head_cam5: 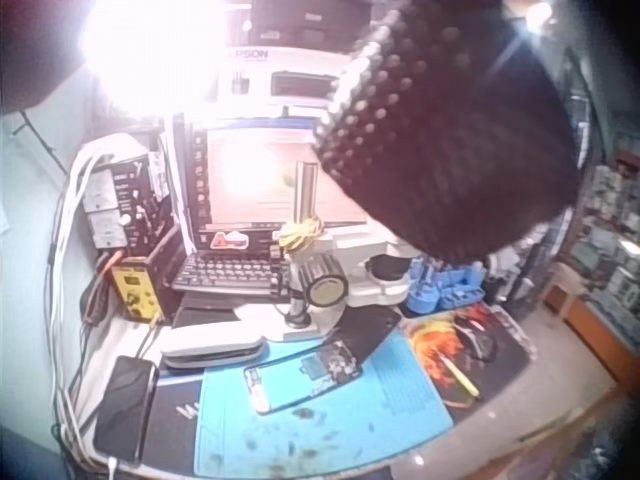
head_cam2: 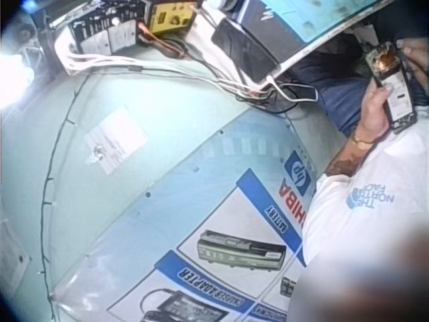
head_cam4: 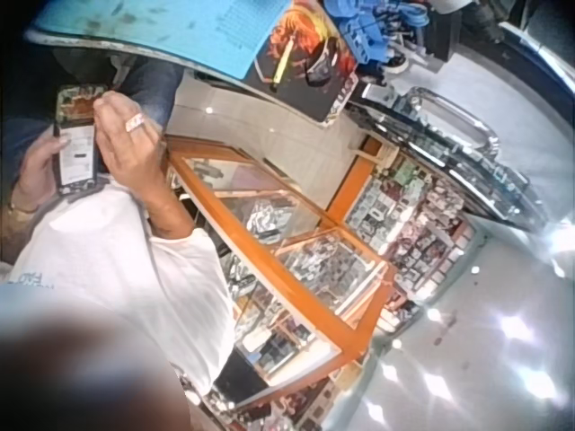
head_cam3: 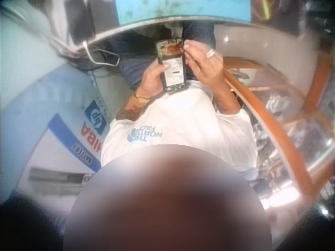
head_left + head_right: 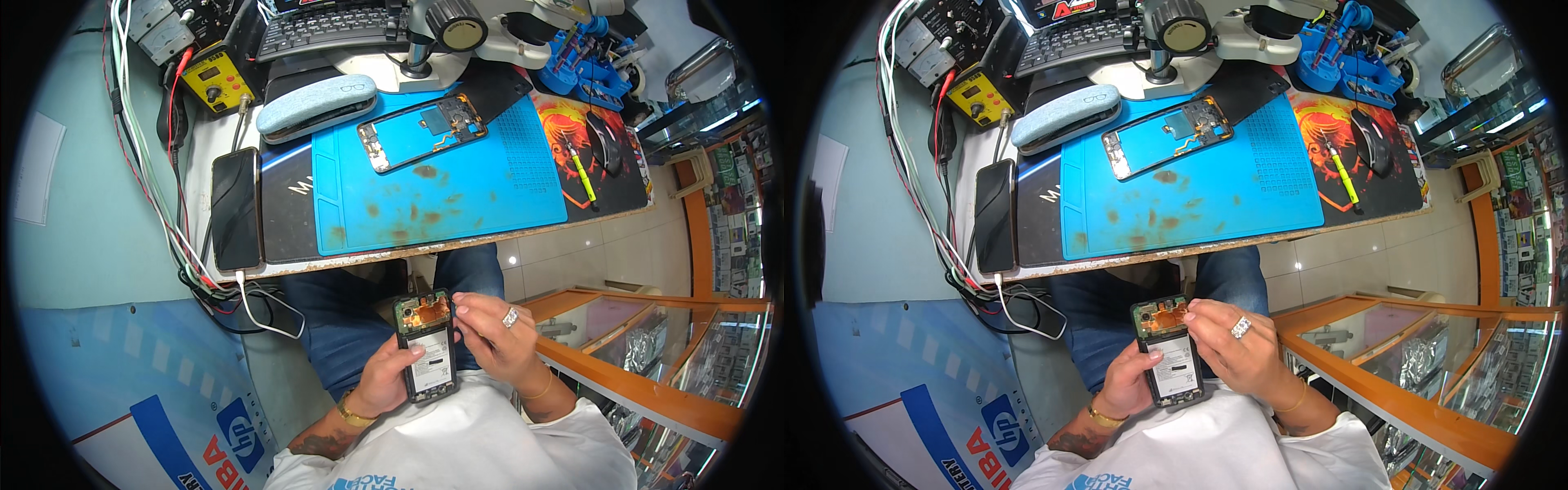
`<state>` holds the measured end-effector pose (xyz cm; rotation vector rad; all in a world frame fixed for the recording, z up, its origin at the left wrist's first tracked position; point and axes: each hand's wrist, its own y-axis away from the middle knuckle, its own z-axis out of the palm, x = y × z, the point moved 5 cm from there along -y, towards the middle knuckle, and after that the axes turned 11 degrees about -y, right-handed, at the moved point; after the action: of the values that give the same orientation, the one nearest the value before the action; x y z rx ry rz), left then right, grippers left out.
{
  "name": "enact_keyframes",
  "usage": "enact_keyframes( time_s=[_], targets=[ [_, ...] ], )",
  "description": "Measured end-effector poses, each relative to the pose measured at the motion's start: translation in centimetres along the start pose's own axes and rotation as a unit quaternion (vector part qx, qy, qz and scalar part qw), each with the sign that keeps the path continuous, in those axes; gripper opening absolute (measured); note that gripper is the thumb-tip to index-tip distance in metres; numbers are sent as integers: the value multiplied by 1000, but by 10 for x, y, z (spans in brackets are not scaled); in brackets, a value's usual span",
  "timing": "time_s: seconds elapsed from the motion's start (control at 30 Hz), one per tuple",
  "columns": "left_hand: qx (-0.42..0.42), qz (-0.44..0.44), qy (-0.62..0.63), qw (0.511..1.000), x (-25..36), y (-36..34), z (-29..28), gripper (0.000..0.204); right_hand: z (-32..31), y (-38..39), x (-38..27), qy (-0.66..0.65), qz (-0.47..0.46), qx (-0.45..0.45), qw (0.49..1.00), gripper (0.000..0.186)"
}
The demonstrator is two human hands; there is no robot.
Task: The person repairs a disassembled smartphone by using a screwdriver to manipulate internal components and connectors. They connect the device to a power source to test it, then proceed to reassemble the phone by aligning the back cover and securing it.
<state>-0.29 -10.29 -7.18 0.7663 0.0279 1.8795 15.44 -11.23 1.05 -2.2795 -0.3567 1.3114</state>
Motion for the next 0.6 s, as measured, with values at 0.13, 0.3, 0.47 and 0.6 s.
enact_keyframes(
  time_s=[0.13, 0.3, 0.47, 0.6],
  targets=[
    [6, 9, 10, 1000, 1, -2, 1, 55, -3, 4, 6, -29, 53, 18, 998, 38],
    [-3, 17, 5, 1000, 3, -3, 0, 55, -18, 11, 19, -396, 255, 222, 854, 45],
    [5, 12, -9, 1000, 7, -2, 1, 59, -29, 13, 24, -459, 239, 134, 845, 44],
    [-21, 19, 18, 999, 5, -5, -1, 59, -20, 16, 24, -426, 222, 97, 872, 28]
  ],
)
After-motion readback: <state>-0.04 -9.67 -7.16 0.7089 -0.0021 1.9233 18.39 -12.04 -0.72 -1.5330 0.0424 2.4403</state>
